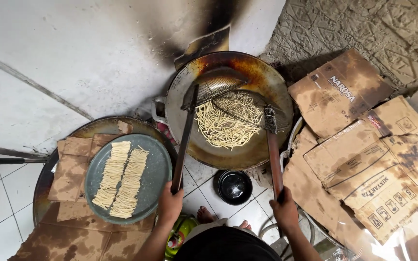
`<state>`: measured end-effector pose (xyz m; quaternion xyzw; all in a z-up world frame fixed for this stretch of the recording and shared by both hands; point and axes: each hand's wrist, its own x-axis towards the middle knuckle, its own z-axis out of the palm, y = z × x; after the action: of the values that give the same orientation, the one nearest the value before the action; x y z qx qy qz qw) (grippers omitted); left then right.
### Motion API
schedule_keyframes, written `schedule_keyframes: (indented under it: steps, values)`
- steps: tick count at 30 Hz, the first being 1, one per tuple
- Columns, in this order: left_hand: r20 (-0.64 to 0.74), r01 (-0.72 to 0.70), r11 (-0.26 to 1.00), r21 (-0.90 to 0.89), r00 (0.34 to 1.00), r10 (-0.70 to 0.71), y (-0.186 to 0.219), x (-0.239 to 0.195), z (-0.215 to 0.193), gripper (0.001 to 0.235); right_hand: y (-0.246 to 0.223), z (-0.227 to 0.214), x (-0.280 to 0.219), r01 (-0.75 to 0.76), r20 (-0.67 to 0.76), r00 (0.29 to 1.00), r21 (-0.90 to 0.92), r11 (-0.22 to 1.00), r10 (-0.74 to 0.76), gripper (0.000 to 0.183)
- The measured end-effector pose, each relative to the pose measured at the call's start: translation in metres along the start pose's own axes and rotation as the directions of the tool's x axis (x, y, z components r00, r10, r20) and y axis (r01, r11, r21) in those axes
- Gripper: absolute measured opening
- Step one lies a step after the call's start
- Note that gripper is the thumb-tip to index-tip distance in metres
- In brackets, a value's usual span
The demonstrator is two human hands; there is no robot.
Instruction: The person uses two mesh skimmers to stir and lift thin noodles frying in a large wok filled with hot oil. The noodles are agitated and occasionally lifted to drain oil, then returned to the wok. A tray of uncooked noodles sits nearby on a barrel.
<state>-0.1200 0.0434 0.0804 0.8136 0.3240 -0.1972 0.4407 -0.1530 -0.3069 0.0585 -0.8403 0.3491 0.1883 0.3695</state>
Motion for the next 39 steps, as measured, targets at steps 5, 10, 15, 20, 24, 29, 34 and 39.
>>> schedule_keyframes:
  steps: [5, 10, 15, 20, 24, 29, 34, 39]
  values:
    - [0.101, -0.036, 0.999, 0.023, 0.994, 0.034, -0.011, 0.009, 0.015, 0.043, -0.034, -0.027, -0.032, -0.18, 0.14, 0.98, 0.321, 0.93, 0.141, 0.069]
    - [0.087, 0.069, 0.997, 0.015, 0.994, -0.07, -0.055, 0.001, 0.025, 0.056, 0.029, -0.038, -0.045, -0.324, 0.264, 0.94, 0.478, 0.816, 0.219, 0.07]
    - [0.079, 0.124, 0.981, -0.149, 0.99, -0.113, -0.087, -0.004, 0.045, 0.042, 0.083, -0.025, -0.039, -0.361, 0.326, 0.926, 0.614, 0.702, 0.19, 0.07]
    - [0.022, 0.192, 0.952, -0.238, 0.981, -0.192, -0.099, -0.005, 0.061, 0.028, 0.101, -0.016, -0.042, -0.372, 0.338, 0.923, 0.658, 0.654, 0.185, 0.074]
    - [0.047, 0.191, 0.925, -0.329, 0.981, -0.186, -0.099, -0.01, 0.059, 0.008, 0.128, 0.002, -0.022, -0.376, 0.376, 0.916, 0.682, 0.628, 0.14, 0.07]
    - [0.054, 0.213, 0.937, -0.276, 0.977, -0.206, -0.097, -0.005, 0.055, 0.014, 0.109, 0.003, -0.02, -0.361, 0.386, 0.915, 0.659, 0.659, 0.116, 0.067]
    - [0.07, 0.195, 0.923, -0.333, 0.981, -0.183, -0.099, 0.003, 0.056, 0.009, 0.113, 0.009, -0.005, -0.321, 0.41, 0.911, 0.652, 0.687, 0.037, 0.055]
    - [0.073, 0.223, 0.914, -0.34, 0.975, -0.211, -0.11, 0.02, 0.066, 0.011, 0.107, 0.014, -0.012, -0.316, 0.414, 0.909, 0.613, 0.724, 0.047, 0.057]
